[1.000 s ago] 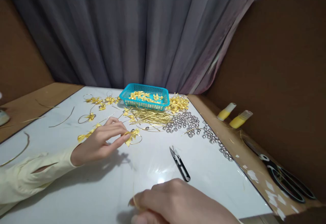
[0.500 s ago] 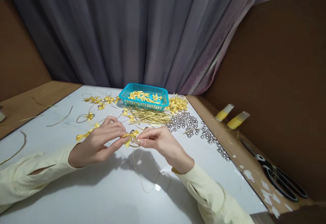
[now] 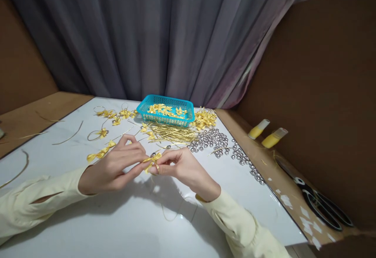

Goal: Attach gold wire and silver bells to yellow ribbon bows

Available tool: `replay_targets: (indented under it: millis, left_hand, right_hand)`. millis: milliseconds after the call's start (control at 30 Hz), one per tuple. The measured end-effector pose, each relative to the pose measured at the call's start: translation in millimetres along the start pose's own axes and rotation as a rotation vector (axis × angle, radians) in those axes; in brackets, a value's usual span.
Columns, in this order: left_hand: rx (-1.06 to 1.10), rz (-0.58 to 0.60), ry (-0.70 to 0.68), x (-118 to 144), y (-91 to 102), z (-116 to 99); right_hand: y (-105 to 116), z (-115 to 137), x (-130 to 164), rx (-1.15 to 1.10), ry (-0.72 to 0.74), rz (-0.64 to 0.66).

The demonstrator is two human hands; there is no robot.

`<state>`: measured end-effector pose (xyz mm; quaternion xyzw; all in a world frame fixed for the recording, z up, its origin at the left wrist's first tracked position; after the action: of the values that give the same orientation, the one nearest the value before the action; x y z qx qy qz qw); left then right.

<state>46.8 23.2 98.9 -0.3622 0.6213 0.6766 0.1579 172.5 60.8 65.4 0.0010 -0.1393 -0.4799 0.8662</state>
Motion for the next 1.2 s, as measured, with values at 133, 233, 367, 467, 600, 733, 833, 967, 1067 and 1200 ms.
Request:
replay_targets:
  millis: [133, 233, 367, 467, 600, 733, 833, 967, 1067, 1200]
  left_hand:
    - [-0.011, 0.007, 0.003, -0.3, -0.4, 0.4]
    - [-0.03, 0.003, 0.001, -0.8, 0.2, 0.5]
    - [-0.019, -0.006, 0.004, -2.7, 2.3, -0.7]
    - [0.026, -0.002, 0.022, -4.6, 3.2, -1.6]
    - [0.099, 0.002, 0.057, -5.3, 2.5, -1.5]
    - [0.159, -0.001, 0.092, -3.3, 0.8, -0.4]
    - [0.179, -0.003, 0.105, -1.8, 0.1, -0.1]
    - [0.187, -0.01, 0.109, -0.9, 0.2, 0.2]
    - [0.194, -0.014, 0.109, -1.0, 0.3, 0.3]
    - [0.204, -0.017, 0.114, -1.2, 0.0, 0.2]
  right_hand:
    - [9.3, 3.4, 2.7, 0.179, 0.089, -0.131]
    - [20.5, 6.1, 6.8, 0.372, 0.177, -0.308]
    - [44.1, 3.6, 15.7, 0.658, 0.239, -0.658]
    - [69.8, -3.2, 23.8, 0.674, 0.211, -0.84]
    - [106.1, -9.0, 38.2, 0.623, 0.147, -1.03]
    - [127.3, -11.6, 52.5, 0.522, 0.088, -1.134]
    - [129.8, -13.8, 56.9, 0.405, 0.04, -1.061]
    - [126.1, -20.7, 57.5, 0.044, 0.006, -0.819]
    - [126.5, -26.9, 61.0, -0.244, -0.005, -0.727]
    - [130.0, -28.7, 69.8, -0.324, -0.011, -0.747]
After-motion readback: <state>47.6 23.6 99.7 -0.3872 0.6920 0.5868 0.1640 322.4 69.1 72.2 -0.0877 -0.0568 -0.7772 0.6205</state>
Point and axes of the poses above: each hand's wrist, its own x-axis away from the middle knuckle, its own y-axis out of the back of the hand, z = x × y, the point moved 6 cm from there along -x, towards the middle knuckle, and after that the axes turned 12 degrees about -y, right-handed, at the moved point
